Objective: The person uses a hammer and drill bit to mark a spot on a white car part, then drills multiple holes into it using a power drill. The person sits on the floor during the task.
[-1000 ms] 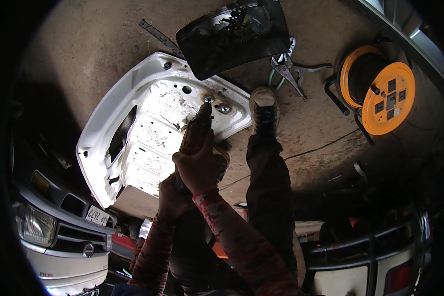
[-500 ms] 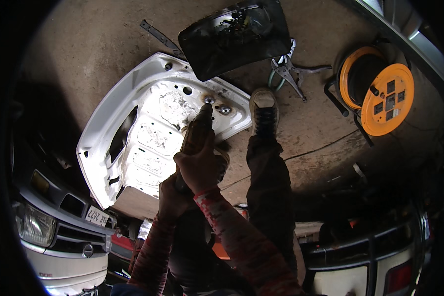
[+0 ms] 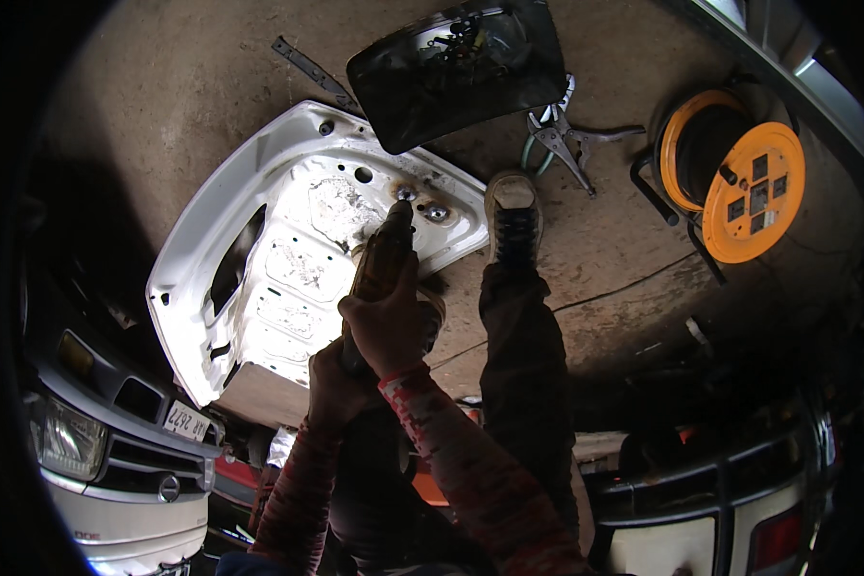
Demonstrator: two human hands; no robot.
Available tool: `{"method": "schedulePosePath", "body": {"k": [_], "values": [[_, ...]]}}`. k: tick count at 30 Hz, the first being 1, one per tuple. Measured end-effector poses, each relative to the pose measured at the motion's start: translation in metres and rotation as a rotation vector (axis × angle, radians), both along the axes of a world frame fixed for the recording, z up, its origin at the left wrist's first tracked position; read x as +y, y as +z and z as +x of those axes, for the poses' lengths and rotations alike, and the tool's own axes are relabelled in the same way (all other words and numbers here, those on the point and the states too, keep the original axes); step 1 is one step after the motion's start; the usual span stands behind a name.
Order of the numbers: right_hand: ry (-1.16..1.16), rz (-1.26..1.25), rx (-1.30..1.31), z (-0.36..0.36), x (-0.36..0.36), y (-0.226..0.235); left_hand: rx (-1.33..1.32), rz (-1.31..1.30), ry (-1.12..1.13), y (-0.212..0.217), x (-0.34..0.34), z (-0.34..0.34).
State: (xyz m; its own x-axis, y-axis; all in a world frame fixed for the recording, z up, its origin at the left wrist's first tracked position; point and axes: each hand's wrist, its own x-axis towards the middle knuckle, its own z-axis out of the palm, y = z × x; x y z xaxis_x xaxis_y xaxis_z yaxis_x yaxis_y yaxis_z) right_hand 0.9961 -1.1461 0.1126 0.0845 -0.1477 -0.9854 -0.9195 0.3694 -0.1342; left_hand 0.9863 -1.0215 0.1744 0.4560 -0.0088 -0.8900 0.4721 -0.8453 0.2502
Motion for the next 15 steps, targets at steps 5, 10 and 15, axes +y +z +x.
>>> {"method": "schedulePosePath", "body": {"k": [5, 10, 15], "values": [[0.011, 0.010, -0.009, 0.0042, -0.0027, 0.0018, -0.001, 0.026, -0.007, 0.0009, -0.0038, 0.0053], [-0.016, 0.014, -0.033, 0.0014, -0.0013, 0.0008, 0.026, 0.010, 0.016, 0.0026, -0.0046, 0.0072], [-0.040, 0.016, -0.045, -0.0011, 0.0007, -0.0018, -0.014, -0.002, 0.002, 0.0001, -0.0026, 0.0037]]}}
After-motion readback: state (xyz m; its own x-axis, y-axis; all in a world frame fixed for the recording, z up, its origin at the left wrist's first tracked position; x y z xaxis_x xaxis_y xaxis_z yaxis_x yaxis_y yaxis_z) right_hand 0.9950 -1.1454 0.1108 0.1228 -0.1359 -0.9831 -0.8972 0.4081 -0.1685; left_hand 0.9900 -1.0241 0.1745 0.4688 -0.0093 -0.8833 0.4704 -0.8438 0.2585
